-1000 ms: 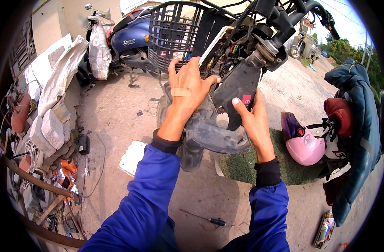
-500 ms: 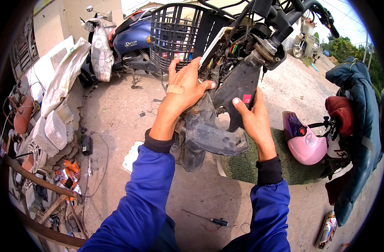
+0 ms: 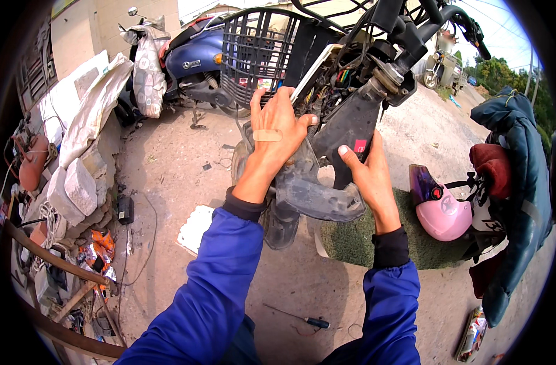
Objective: The person uses a screwdriver to remove screws from the handlebar assembly of an electric scooter. They detach the handlebar cover and manipulate the internal wiring and components. The person works on the scooter's front section, adjusting parts and inspecting the mechanism.
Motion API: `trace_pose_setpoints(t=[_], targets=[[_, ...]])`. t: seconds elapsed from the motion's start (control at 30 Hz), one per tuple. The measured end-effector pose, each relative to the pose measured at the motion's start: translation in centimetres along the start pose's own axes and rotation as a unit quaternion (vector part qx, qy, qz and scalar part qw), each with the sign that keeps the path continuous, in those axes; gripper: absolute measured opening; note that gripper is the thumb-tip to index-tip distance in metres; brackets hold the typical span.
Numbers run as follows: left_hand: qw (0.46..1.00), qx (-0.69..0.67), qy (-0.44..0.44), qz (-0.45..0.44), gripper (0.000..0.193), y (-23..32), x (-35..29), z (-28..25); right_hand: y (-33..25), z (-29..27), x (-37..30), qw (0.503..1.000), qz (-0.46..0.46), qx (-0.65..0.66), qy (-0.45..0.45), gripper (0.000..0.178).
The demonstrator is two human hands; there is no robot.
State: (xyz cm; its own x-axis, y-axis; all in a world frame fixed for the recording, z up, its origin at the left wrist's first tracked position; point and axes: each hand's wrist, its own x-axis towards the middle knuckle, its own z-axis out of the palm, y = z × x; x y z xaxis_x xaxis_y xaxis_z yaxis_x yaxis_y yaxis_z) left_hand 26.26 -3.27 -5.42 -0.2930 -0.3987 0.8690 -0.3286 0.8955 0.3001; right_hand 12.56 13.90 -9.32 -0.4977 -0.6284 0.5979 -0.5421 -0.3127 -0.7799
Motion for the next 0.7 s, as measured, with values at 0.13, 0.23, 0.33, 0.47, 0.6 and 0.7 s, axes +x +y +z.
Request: trace_pose_setpoints(t=[0.13,0.23,0.33,0.47,0.6,0.7], targets=[[1.000,0.003,-0.011,-0.009,0.059,0.2,-0.1,-0.2,-0.3,-0.3,-0.1,1.000,0.004,-0.008,-0.013,0.078],[1.000,-0.004,-0.008,0.023,0.056,0.2,0.0,-0.5,-0.1,-0.3,0.0,1.000,0.004,0.008,-0.025,0.080],[1.000,-0.005,-0.019,0.020,0.055,0.5,0.1,-0.6,0.2,-1.2,0.3,0.999,0.007,0.023,-0.041,0.081],[0.999,0.008,-0.033,0.009,0.058,0.5,-0.1,-0.9,-1.1,-2.4,0.1,0.995,0.056,0.028,-0.073,0.081],[0.999,0.027,-0.013,0.019,0.058,0.3,-0.3,-1.4,-3.6,-3.0,0.3,0.992,0.091,0.028,-0.082,0.081],[1.000,0.020,0.000,0.008,0.058,0.8,-0.5,-1.0,-4.1,-3.6,0.5,0.995,0.070,0.027,-0.068,0.081]])
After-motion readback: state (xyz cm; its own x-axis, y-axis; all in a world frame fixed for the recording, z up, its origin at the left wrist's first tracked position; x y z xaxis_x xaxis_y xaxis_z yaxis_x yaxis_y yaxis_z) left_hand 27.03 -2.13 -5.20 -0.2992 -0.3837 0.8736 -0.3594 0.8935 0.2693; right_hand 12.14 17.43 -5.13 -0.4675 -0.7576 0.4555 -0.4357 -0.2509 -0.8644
